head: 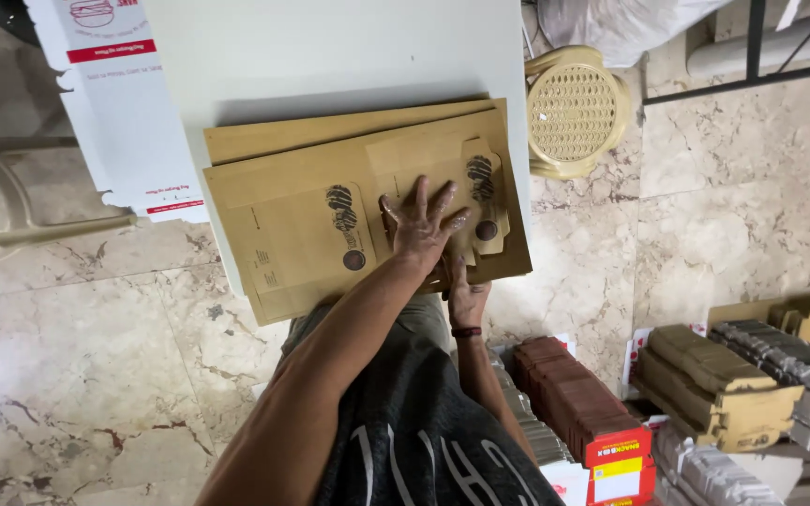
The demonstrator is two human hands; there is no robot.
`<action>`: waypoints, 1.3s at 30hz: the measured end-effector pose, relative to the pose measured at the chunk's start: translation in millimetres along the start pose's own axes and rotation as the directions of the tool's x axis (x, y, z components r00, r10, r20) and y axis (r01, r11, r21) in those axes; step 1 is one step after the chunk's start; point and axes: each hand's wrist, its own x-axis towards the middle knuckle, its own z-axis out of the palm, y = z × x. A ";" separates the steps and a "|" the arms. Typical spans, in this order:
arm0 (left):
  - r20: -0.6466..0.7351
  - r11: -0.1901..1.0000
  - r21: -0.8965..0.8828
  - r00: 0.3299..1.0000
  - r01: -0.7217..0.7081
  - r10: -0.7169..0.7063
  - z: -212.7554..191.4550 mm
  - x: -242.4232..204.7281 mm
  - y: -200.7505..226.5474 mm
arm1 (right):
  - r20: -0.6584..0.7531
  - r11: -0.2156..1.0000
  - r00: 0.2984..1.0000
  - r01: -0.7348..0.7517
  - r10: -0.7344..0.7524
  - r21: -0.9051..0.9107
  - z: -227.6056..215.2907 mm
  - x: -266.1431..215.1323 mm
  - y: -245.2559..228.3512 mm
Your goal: The person uses a knife to cut along the pre-scored lines of flat cardboard pieces on a white table. They repeatedly cut, fold, and separate the cardboard sections, then stack the cut pieces on a nearby stool.
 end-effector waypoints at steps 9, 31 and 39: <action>-0.035 0.998 0.062 0.999 0.015 -0.013 10.6 7.1 6.1 | 0.032 0.999 0.999 -0.008 0.009 -0.044 3.5 -15.2 -32.5; -0.026 0.999 0.036 1.000 -0.004 0.005 8.3 3.4 1.5 | 0.061 0.969 0.992 0.118 -0.107 -0.216 -1.2 -16.7 -41.5; -0.014 1.000 -0.011 1.000 0.026 -0.026 22.2 19.5 3.7 | 0.391 0.705 0.792 -0.602 0.469 0.375 -25.9 -7.4 -23.5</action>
